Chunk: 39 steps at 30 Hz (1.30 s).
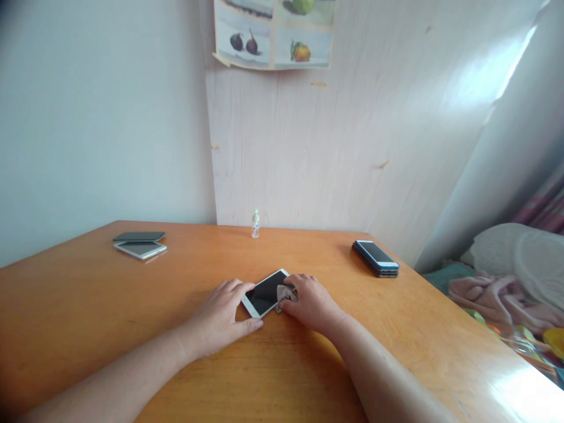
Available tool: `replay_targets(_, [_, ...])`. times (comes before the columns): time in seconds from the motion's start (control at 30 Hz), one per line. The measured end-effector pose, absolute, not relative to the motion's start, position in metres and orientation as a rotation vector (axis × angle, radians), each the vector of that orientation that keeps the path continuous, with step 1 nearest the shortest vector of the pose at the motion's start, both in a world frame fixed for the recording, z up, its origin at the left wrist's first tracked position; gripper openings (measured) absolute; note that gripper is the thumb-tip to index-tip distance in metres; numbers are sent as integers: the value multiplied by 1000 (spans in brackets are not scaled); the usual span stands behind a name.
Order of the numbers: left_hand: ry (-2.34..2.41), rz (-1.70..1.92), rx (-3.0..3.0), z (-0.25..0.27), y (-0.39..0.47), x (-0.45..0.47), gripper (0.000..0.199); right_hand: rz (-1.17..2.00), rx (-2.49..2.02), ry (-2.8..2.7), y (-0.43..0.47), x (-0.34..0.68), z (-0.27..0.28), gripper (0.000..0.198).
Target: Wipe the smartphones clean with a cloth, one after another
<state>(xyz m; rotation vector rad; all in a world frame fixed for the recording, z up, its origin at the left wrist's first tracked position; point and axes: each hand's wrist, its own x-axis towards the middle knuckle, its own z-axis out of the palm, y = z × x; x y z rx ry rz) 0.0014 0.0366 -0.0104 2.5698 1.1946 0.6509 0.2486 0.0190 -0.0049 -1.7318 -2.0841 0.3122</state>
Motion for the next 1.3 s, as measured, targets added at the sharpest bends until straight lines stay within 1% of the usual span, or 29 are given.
replay_targets(0.1, [1203, 668, 2547, -8, 36, 2, 56, 296, -1727, -2078, 22, 253, -5, 36])
replay_targets(0.3, [1212, 728, 2487, -2, 37, 4, 50, 275, -1647, -2070, 21, 256, -5, 30])
replay_targets(0.43, [1216, 791, 2306, -2, 40, 2, 45, 368, -1555, -2002, 20, 257, -1, 23])
replay_targets(0.53, [1193, 807, 2170, 0, 40, -2, 43, 424, -1526, -1890, 21, 258, 1, 24])
replay_targets(0.63, [1130, 781, 2184, 6, 37, -4, 39, 460, -1503, -1778, 22, 258, 1, 30])
replay_targets(0.73, [1081, 753, 2275, 12, 33, -4, 43, 529, -1484, -1662, 21, 258, 1, 38])
replay_targets(0.8, [1069, 741, 2340, 13, 30, -2, 47, 541, -1461, -1620, 21, 258, 1, 40])
replay_targets(0.87, [1079, 726, 2407, 11, 29, 0, 47, 530, -1441, -1601, 22, 258, 0, 39])
replay_targets(0.97, [1148, 679, 2540, 6, 28, 2, 39, 511, -1450, -1594, 23, 259, 0, 38])
replay_targets(1.07, [1243, 628, 2657, 4, 27, 3, 33, 408, -1477, -1595, 23, 260, 2, 38])
replay_targets(1.17, [1268, 589, 2705, 5, 25, 4, 34, 301, -1528, -1499, 24, 264, 4, 39])
replay_targets(1.3, [1252, 575, 2683, 6, 23, 6, 33, 280, -1597, -1327, 24, 265, 3, 45])
